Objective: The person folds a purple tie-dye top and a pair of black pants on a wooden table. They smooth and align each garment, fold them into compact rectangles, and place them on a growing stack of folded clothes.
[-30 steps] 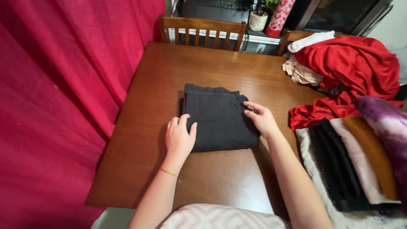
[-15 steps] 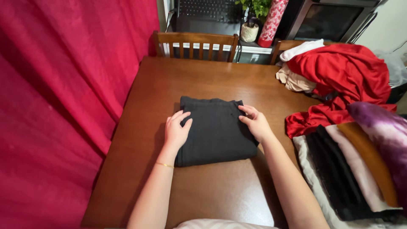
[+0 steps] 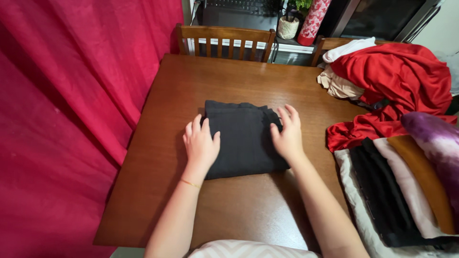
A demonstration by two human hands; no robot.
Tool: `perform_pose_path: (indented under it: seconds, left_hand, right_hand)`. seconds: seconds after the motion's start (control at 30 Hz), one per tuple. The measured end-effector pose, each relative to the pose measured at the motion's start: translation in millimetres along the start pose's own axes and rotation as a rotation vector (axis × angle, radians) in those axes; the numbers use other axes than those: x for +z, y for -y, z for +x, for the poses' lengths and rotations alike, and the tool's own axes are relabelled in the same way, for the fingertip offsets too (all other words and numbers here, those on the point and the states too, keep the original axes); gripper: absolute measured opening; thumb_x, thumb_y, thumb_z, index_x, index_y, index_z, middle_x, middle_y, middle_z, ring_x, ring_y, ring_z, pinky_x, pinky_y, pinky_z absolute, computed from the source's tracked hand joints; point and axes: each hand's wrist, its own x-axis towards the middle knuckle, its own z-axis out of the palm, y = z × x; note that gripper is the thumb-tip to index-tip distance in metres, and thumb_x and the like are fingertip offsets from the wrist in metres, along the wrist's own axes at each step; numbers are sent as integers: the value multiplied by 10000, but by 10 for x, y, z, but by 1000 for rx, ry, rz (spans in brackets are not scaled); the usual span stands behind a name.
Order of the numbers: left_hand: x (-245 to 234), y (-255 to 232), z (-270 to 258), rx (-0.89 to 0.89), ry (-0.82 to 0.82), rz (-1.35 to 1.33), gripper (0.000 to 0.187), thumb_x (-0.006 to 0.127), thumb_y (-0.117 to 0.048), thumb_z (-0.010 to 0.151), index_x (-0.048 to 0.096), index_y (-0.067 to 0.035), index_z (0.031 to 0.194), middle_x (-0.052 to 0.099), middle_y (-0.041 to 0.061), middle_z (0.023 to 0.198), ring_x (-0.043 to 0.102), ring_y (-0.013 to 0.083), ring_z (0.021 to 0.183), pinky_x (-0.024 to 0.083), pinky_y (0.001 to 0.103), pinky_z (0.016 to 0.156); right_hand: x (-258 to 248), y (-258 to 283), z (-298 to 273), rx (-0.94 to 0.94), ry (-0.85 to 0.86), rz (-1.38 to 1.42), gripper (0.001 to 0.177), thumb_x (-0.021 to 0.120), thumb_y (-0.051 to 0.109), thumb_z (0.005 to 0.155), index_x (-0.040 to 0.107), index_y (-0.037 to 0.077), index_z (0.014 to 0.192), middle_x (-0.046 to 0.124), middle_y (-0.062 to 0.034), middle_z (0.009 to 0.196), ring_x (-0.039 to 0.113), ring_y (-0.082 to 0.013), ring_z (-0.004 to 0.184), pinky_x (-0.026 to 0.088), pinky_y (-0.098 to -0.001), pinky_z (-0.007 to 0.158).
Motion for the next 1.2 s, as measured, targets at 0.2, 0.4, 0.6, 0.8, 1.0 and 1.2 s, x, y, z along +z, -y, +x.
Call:
perform_pose_path:
  seconds: [0.2,0.4,0.6,0.8,1.0,1.2]
  left_hand:
    - [190,-353,-213,287,224,114,445,594,-226,955,606,-24,1351,496,109,1562,404,312,1490,325,511,1213]
    - [214,-245,-161,176,449,75,584,467,-391,1000,439,-136,1525,332,55,1636,251,265,1519,144,585,1214]
    - [0,-267,-73,-20,601,86,654,497,-557,962,377,-294,1548,169,44,1686,110,254,1561,92,633,1194]
    - [-86,13,4,-202,485,-63,777,619,-638,872,396,-339,1554,181,155,1668,158,350,1538,122,561,1232]
    - [-48,57,-7,-228,283,-72,897,699,-570,803,384,-217,1566,471,176,1535,469,388,1367,428,497,1098]
    - [-299,133,54,-369,560,-34,950,689,-593,864,279,-195,1623,680,232,1221,654,387,1157,518,459,986]
  right_hand:
    - [216,523,-170,-314,517,54,517,628,230,984,520,78,1467,483,-177,1559,444,-409,1434,376,-499,1179]
    - [264,405,-105,-204,739,-302,625,421,554,1012,368,277,1569,292,-14,1666,231,-276,1540,160,-647,1192]
    - [259,149,-46,-28,698,-378,707,472,640,962,323,340,1585,194,10,1700,179,-294,1548,148,-668,1193]
    - [322,-173,-93,257,612,-231,856,566,625,912,280,197,1595,169,-75,1685,146,-316,1557,136,-694,1155]
    - [286,-535,-252,229,65,43,607,746,336,916,568,32,1410,474,-279,1536,472,-416,1405,417,-466,1133]
    - [113,-558,-215,676,223,163,541,757,378,883,687,47,1305,780,-192,1072,755,-305,1002,579,-361,913]
